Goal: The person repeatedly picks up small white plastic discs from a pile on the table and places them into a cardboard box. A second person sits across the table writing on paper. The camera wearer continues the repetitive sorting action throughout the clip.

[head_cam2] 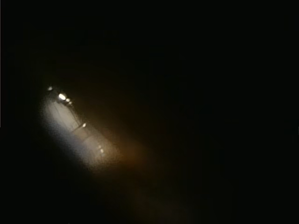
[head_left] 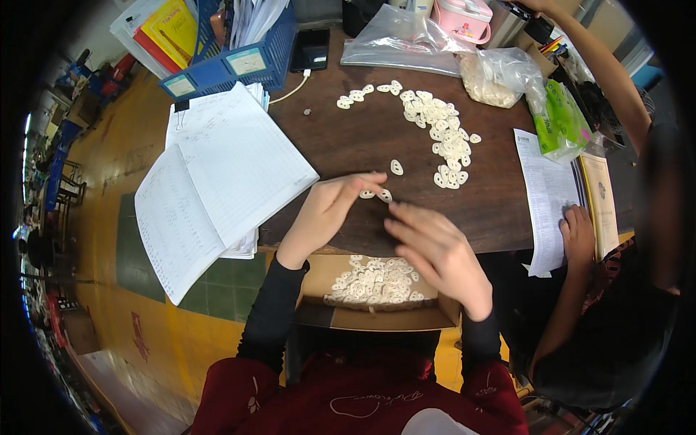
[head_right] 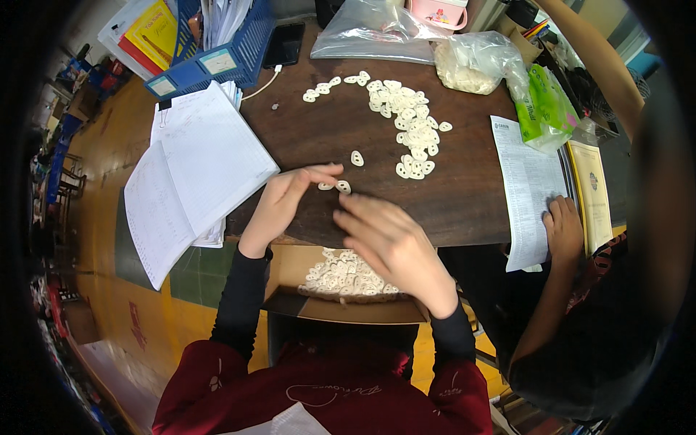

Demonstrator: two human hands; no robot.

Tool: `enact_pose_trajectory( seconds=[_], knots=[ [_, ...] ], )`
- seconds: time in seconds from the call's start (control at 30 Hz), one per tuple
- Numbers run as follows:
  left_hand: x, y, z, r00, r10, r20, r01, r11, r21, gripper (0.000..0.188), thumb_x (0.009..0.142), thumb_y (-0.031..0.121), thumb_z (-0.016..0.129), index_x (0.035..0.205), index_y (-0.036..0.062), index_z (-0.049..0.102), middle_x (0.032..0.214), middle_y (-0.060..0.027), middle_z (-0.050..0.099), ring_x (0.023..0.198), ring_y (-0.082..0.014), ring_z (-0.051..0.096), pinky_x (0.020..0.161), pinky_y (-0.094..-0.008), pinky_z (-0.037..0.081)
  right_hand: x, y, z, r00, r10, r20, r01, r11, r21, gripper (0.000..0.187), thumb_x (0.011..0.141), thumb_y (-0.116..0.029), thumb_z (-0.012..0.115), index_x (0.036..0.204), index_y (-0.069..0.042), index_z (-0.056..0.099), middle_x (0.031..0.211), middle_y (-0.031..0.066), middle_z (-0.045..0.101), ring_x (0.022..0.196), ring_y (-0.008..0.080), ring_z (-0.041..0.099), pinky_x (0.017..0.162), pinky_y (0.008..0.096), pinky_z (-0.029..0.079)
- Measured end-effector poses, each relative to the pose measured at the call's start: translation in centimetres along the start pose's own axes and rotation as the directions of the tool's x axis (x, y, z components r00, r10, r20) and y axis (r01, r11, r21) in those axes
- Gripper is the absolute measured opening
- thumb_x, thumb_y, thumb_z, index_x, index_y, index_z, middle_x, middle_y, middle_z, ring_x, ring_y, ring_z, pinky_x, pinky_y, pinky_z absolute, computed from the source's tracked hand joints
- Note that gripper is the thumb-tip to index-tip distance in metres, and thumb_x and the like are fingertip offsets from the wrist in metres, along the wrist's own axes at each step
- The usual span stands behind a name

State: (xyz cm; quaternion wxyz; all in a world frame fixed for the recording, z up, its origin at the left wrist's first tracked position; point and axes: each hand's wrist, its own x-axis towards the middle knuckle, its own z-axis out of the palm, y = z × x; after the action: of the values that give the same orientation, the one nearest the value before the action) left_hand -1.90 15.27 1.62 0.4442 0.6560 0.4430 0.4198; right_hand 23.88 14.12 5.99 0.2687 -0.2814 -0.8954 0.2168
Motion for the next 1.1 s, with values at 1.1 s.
enact_pose_trajectory(
  seconds=[1.1],
  knots=[
    [0.7,1.3,2.3,0.964,0.13,0.233,-0.233,0.836,0.497,0.061,0.107,0.045,0.054,0.161,0.0191,0.045,0.159,-0.0041,0.055,0.154,-0.0291,0.043,0.13,-0.0514,0.029,-3.7,1.5,-0.7,0.963,0.22,-0.154,-0.247,0.951,-0.189,0.043,0.095,-0.017,0.075,0.135,-0.003,0.069,0.138,0.0166,0.068,0.132,0.035,0.062,0.117,0.0507,0.045]
  ],
)
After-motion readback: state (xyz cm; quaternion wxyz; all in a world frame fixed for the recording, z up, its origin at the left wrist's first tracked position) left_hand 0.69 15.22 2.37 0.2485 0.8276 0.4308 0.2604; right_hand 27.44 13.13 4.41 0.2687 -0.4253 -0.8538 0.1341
